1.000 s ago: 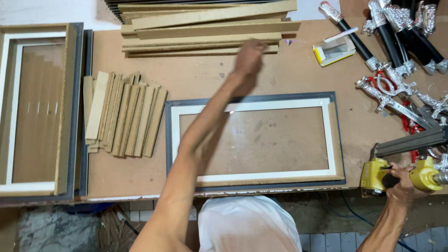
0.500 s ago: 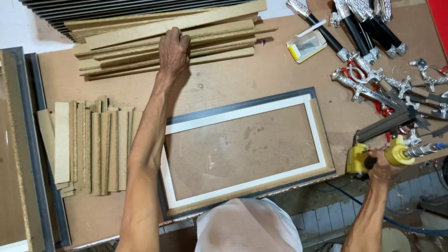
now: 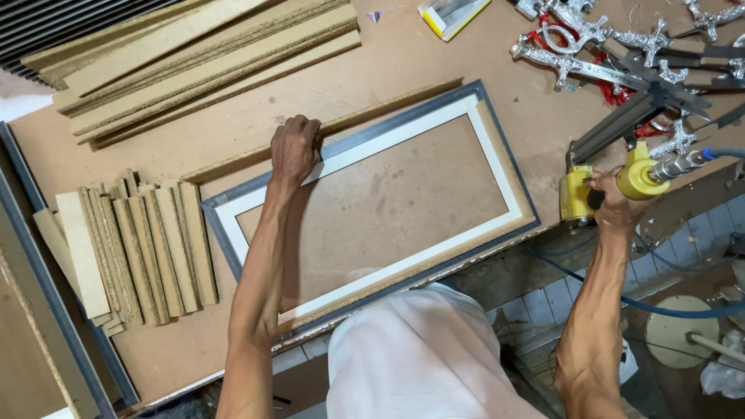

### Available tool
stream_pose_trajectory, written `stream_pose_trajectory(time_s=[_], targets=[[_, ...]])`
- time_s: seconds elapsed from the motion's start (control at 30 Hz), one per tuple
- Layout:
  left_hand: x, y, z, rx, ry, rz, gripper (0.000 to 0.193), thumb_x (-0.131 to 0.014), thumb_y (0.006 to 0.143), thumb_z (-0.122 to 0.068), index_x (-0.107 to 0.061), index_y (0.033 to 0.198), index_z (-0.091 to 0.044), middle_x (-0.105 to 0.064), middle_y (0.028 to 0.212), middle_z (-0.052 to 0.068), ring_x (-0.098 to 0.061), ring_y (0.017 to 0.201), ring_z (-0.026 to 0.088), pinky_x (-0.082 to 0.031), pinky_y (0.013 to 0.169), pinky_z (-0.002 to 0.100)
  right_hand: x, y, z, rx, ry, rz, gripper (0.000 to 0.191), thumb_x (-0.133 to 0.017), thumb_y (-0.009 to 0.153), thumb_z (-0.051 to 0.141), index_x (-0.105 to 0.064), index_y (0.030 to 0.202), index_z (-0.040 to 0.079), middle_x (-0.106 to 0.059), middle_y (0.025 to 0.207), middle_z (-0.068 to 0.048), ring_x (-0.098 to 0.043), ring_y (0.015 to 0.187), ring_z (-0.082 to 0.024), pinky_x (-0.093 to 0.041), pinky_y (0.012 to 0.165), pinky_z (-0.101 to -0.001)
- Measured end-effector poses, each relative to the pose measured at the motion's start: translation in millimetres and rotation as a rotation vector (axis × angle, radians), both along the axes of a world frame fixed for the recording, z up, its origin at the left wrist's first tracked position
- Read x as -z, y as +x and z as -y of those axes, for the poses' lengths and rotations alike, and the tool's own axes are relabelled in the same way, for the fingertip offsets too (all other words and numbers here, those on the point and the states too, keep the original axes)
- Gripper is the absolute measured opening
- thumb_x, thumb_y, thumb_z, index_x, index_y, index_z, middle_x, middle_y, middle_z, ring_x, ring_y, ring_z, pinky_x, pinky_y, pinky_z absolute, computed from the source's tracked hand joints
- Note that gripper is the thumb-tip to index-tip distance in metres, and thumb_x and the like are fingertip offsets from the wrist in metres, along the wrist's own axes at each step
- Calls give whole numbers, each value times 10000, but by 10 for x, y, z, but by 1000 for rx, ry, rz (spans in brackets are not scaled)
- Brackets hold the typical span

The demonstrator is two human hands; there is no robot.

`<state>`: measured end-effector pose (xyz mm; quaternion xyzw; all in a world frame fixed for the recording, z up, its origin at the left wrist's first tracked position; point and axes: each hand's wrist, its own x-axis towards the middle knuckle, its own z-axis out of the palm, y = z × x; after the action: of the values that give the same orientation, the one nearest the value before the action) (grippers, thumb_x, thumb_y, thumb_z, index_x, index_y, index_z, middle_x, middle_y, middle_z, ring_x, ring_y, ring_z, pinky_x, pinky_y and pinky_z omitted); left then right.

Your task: The person assembles picture frames by placing thin wooden strips along the edges of frame boards and securing them with a pneumatic nail gun. They repeat this process for multiple frames, stacking completed units aside.

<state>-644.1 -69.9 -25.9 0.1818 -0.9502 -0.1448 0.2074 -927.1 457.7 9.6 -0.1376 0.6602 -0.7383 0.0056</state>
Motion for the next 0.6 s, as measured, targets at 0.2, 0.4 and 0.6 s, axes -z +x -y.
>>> stream_pose_trajectory(time_s=[0.2, 0.4, 0.6], targets=[[-151, 213, -426, 70, 85, -26, 251, -704, 837, -18, -715, 1088, -14, -628, 933, 160, -612, 877, 352, -481, 720, 480, 133, -80, -134, 54, -110, 47, 249, -721, 903, -52, -552, 1083, -20, -560, 830, -82, -611, 691, -220, -680, 897, -425], [-315, 168, -729, 10, 163, 46, 172, -672, 875, 10, -698, 1044, 1, -610, 917, 173, -592, 865, 349, -463, 755, 475, 213, -138, -220, 80, -122, 70, 230, -706, 878, -74, -563, 1040, 5, -565, 843, -79, -625, 719, -211, -645, 840, -419], [-268, 165, -719, -13, 103, 23, 272, -646, 846, 37, -700, 1112, 19, -598, 926, 159, -570, 904, 317, -439, 782, 454, 208, -145, -210, 46, -104, 56, 282, -715, 921, -89, -525, 1125, -51, -563, 843, -93, -615, 697, -210, -669, 889, -436]])
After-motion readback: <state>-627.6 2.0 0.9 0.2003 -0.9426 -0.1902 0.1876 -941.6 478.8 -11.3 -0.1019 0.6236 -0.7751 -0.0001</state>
